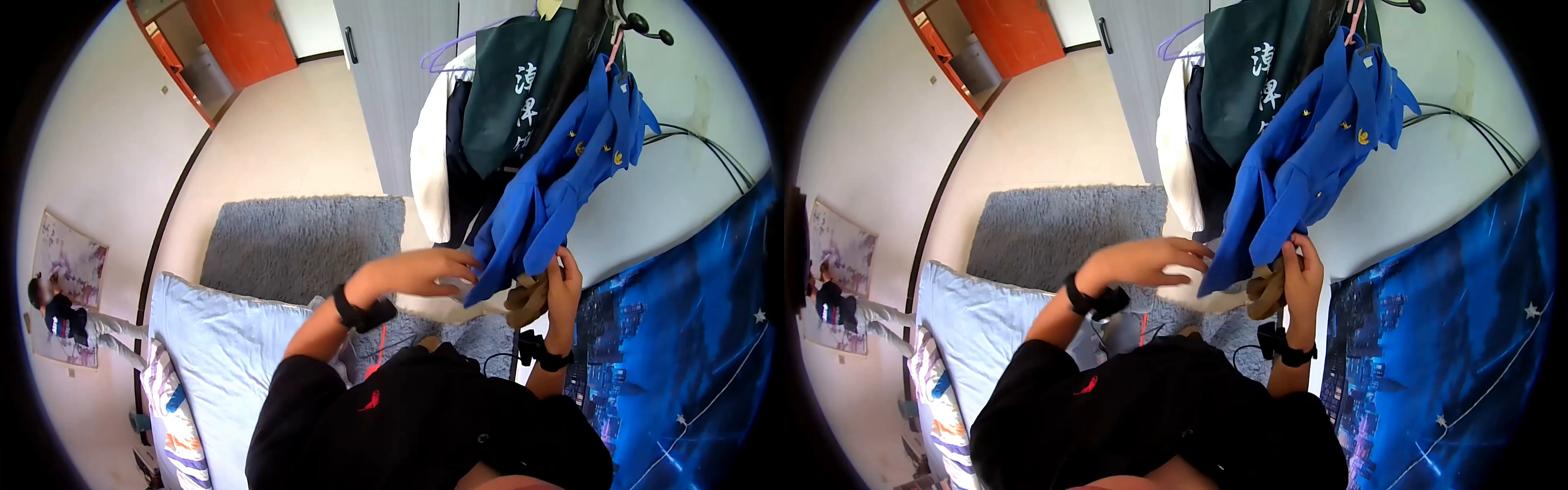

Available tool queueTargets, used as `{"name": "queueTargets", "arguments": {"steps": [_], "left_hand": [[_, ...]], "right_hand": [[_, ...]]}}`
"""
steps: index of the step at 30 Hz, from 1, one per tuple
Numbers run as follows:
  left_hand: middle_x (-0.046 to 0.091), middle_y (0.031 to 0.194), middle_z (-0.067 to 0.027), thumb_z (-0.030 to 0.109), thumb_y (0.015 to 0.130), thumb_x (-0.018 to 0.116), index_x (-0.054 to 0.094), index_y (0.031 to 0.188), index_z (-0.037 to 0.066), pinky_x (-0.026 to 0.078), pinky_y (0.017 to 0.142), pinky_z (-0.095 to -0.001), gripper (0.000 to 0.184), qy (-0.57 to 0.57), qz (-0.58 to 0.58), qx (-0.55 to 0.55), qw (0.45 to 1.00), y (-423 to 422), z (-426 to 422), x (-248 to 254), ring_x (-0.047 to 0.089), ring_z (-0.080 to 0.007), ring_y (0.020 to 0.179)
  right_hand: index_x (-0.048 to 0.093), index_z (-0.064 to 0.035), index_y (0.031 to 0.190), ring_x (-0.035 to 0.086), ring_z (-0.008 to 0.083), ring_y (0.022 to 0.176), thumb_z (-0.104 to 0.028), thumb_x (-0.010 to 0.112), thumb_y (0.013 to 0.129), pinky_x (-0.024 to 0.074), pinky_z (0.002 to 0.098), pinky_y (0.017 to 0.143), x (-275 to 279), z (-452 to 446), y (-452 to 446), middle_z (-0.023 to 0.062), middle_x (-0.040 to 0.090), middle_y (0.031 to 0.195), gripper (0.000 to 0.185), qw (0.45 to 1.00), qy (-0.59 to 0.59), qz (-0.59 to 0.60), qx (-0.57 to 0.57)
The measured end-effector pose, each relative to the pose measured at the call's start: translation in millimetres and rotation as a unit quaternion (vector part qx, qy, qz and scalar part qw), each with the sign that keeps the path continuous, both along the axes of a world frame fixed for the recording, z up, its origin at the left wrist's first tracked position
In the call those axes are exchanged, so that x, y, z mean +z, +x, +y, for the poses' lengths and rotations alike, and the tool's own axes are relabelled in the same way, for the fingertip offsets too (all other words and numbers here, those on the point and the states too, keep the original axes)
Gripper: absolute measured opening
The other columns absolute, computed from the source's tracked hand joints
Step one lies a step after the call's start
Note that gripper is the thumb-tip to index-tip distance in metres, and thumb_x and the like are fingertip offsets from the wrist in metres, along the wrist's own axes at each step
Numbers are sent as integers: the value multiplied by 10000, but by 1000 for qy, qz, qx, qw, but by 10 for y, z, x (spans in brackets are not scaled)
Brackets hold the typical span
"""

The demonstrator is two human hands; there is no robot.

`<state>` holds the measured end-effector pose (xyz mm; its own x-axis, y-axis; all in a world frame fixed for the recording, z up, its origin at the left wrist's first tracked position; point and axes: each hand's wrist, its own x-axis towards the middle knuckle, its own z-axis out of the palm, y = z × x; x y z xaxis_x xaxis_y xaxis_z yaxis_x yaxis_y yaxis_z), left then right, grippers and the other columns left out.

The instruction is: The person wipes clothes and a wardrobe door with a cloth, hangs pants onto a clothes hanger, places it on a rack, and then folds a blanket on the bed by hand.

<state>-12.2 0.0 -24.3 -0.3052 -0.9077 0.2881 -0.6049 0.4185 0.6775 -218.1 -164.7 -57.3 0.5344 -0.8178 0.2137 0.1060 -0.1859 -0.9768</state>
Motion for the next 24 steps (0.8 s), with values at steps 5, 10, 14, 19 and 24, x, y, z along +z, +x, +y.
{"name": "queueTargets", "arguments": {"steps": [5, 10, 14, 19, 24], "left_hand": [[580, 1064, -83, -21, 802, 553, 516, 1150, 6, 463, 808, -259, 351, -7, 123, 240, 963, 944, -506, 180, 583, -154, 909], [486, 958, -121, 203, 762, 681, 538, 1036, -27, 450, 685, -289, 385, -177, 66, 388, 902, 1222, -1554, 114, 521, -213, 779], [456, 876, -133, 176, 756, 684, 507, 785, -36, 421, 604, -312, 278, -240, 88, 435, 864, 1270, -1756, 1, 490, -225, 705], [499, 598, -187, 216, 809, 617, 439, 749, -9, 410, 542, -378, 293, -190, 45, 466, 863, 1506, -1571, 18, 500, -335, 556], [542, 661, -192, 214, 825, 594, 458, 838, -10, 424, 568, -385, 263, -171, 63, 498, 847, 1602, -1604, 68, 546, -337, 615]], "right_hand": [[554, 9, 970, 473, 51, 675, -130, 526, 892, 380, 177, 615, 17, -13, -131, -6, 555, 814, 162, 999, -28, 2, -44], [542, 14, 976, 462, 44, 745, -126, 522, 895, 373, 171, 654, 54, 33, -187, -2, 543, 846, 164, 997, 41, -53, -39], [541, 12, 969, 459, 43, 740, -113, 516, 894, 374, 166, 668, 37, 96, -195, -14, 538, 843, 148, 999, 23, -39, -12], [542, 8, 965, 448, 43, 744, -107, 512, 893, 368, 169, 661, 28, 87, -206, -13, 530, 853, 139, 999, 13, -33, -15], [531, 20, 965, 460, 50, 757, -109, 523, 886, 372, 176, 671, -11, 76, -157, -10, 532, 879, 152, 1000, -1, 6, -1]]}}
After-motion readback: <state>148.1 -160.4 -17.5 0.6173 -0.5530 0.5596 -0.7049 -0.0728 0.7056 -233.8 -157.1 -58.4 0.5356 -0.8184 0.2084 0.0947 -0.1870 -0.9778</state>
